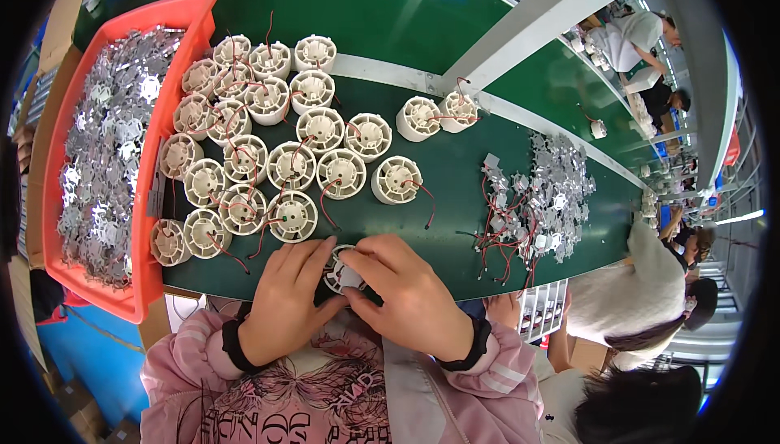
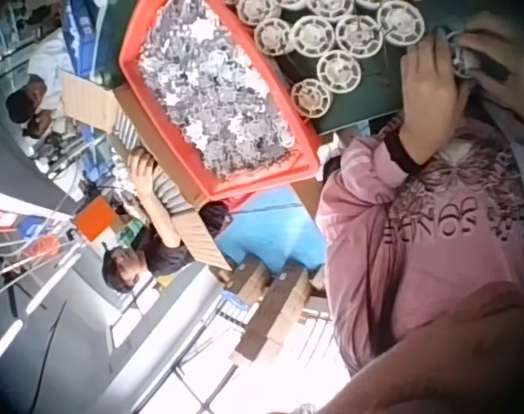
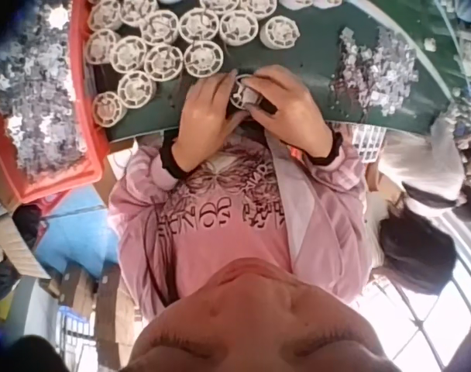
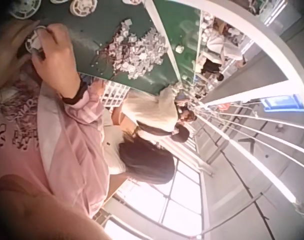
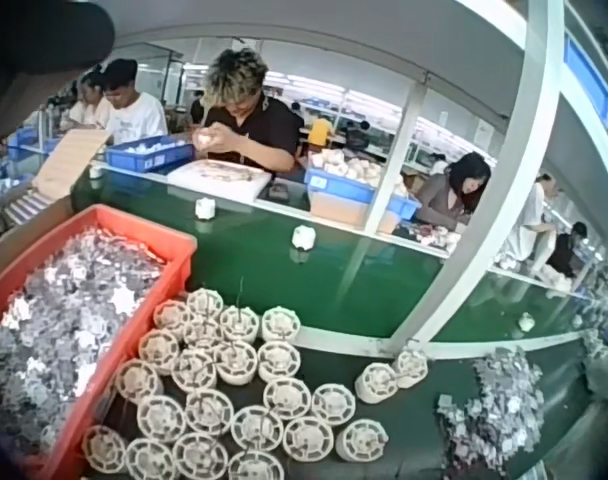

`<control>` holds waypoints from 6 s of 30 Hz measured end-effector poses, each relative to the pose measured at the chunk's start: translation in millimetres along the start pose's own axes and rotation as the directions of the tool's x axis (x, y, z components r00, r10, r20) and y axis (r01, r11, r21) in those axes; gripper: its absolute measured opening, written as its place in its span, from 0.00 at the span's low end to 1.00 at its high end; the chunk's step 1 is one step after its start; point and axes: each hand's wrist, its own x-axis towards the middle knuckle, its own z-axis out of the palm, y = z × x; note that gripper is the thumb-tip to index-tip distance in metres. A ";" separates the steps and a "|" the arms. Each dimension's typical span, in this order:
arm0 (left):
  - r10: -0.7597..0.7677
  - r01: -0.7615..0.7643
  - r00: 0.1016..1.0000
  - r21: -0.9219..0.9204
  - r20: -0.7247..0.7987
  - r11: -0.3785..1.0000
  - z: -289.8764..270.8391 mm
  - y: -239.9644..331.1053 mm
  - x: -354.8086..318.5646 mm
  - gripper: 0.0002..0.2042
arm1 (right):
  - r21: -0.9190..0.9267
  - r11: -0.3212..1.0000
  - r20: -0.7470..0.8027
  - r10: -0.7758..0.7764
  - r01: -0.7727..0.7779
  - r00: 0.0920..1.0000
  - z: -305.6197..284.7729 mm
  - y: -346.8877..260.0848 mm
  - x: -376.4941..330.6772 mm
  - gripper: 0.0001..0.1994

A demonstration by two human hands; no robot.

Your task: The person assembles components by hand, inserting square electronic modules with wires into circular plastic housings and placing the assembled units onto the conveyor table.

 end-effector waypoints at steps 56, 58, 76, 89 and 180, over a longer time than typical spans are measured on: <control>0.043 -0.043 0.999 0.011 -0.008 0.999 8.0 0.7 -7.1 0.26 | 0.805 0.461 0.259 0.295 -0.374 0.920 20.9 33.0 -24.3 0.19; 0.047 -0.046 0.999 0.013 -0.013 0.999 9.1 0.2 -7.7 0.26 | 0.806 0.504 0.195 0.270 -0.311 0.943 23.6 33.6 -24.0 0.16; 0.032 -0.033 0.999 -0.051 -0.032 0.998 7.3 -0.1 -5.4 0.22 | 0.758 0.387 0.334 0.463 -0.526 0.821 22.9 22.5 -12.9 0.15; -0.131 0.163 0.972 -0.161 0.193 0.973 -1.5 -6.7 -6.8 0.26 | 0.777 0.340 0.395 0.391 -0.529 0.831 23.3 29.7 -15.1 0.20; -0.160 0.507 0.860 -0.784 0.484 0.358 -64.7 35.6 6.7 0.25 | 0.507 0.849 -0.091 -0.118 0.148 0.989 -25.8 -37.2 -9.9 0.38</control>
